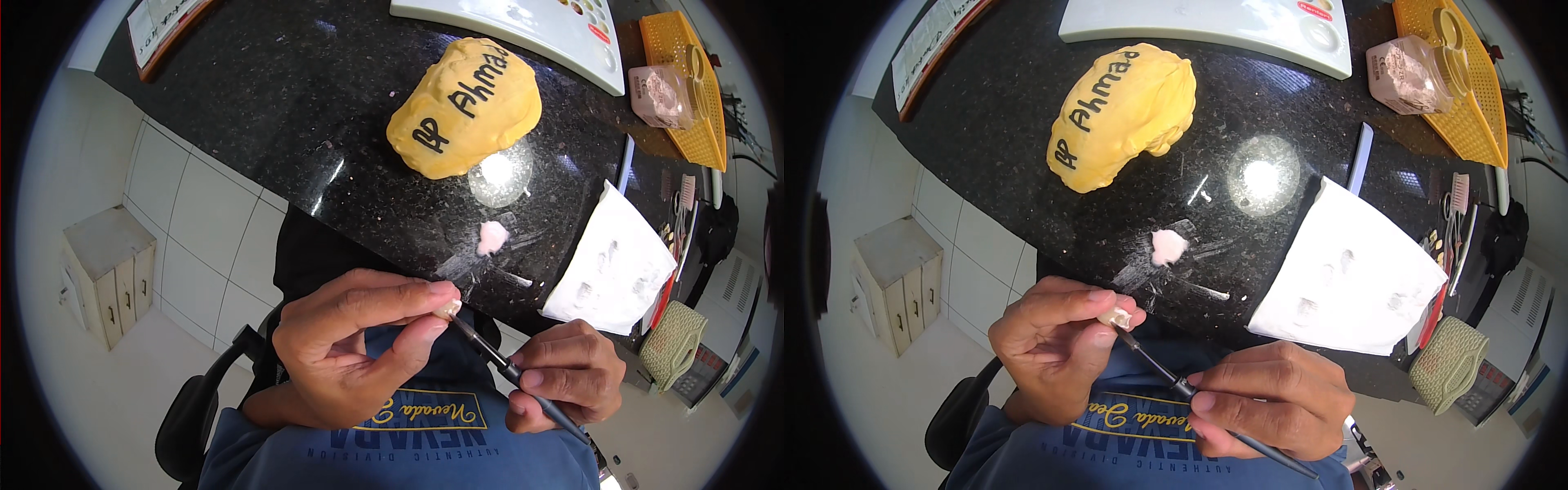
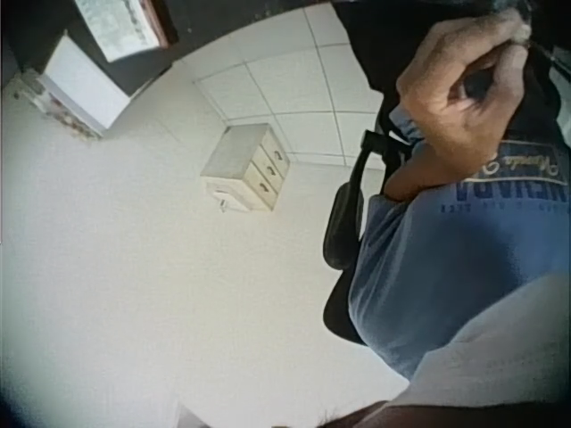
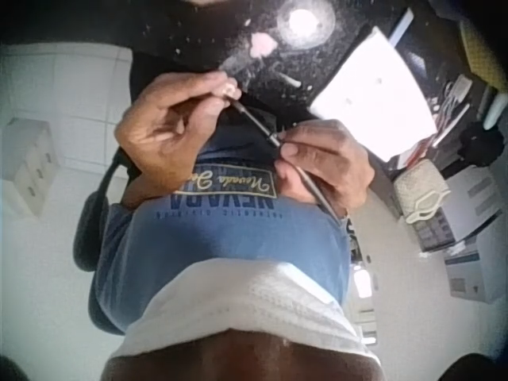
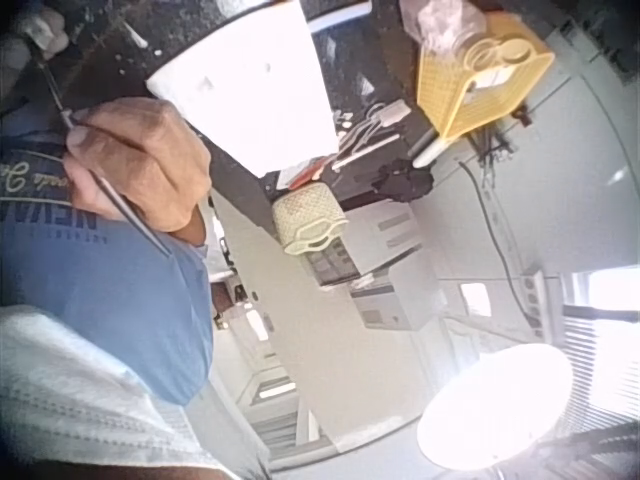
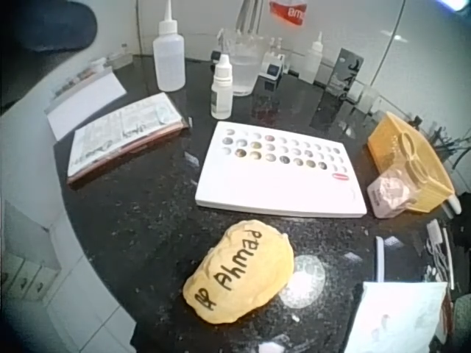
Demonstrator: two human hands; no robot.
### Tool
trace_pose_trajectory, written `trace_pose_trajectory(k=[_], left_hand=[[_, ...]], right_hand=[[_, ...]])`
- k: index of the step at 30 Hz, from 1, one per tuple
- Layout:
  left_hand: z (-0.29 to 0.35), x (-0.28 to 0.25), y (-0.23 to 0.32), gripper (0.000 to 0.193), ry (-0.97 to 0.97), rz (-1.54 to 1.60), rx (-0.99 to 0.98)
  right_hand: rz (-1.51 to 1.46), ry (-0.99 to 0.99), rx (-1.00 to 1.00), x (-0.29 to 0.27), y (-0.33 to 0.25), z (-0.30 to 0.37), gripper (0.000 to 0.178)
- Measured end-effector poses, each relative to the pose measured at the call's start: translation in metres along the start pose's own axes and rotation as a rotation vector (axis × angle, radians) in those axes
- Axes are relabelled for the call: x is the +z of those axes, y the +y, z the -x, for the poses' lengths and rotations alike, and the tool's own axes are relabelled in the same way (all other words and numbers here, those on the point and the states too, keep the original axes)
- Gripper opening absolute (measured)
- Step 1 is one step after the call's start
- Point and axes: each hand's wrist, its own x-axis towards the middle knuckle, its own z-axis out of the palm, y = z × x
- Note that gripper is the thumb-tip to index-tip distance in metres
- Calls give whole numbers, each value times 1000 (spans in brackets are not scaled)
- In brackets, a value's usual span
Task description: Applying pink porcelain gingiva paste to a dental bridge with a fine brush.
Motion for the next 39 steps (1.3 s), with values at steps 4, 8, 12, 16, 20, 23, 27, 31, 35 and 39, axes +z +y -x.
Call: trace_pose_trajectory(k=[4,8,12,16,20,23,27,31,35,39], left_hand=[[0,0,-1,22,2,2,6],[-1,0,0,21,-1,-10,12],[0,0,-1,21,0,-15,10],[-1,-1,0,22,-3,-21,8],[-1,0,0,22,1,-2,5],[0,2,0,20,37,72,-44],[-2,1,2,18,15,200,-143],[-2,3,3,18,45,287,-235],[-1,3,2,18,53,302,-240],[-1,3,2,18,52,289,-233]], right_hand=[[-21,46,78,1,-5,1,21],[-23,46,62,1,-3,0,22],[-15,43,55,2,-2,0,22],[-20,60,40,3,-1,1,22],[-20,62,49,1,-3,2,22],[-32,147,60,3,-1,5,21],[-27,122,30,3,-1,3,21],[-15,107,56,3,-3,2,22],[-7,104,75,3,-4,2,21],[-16,58,79,2,-4,-1,21]])
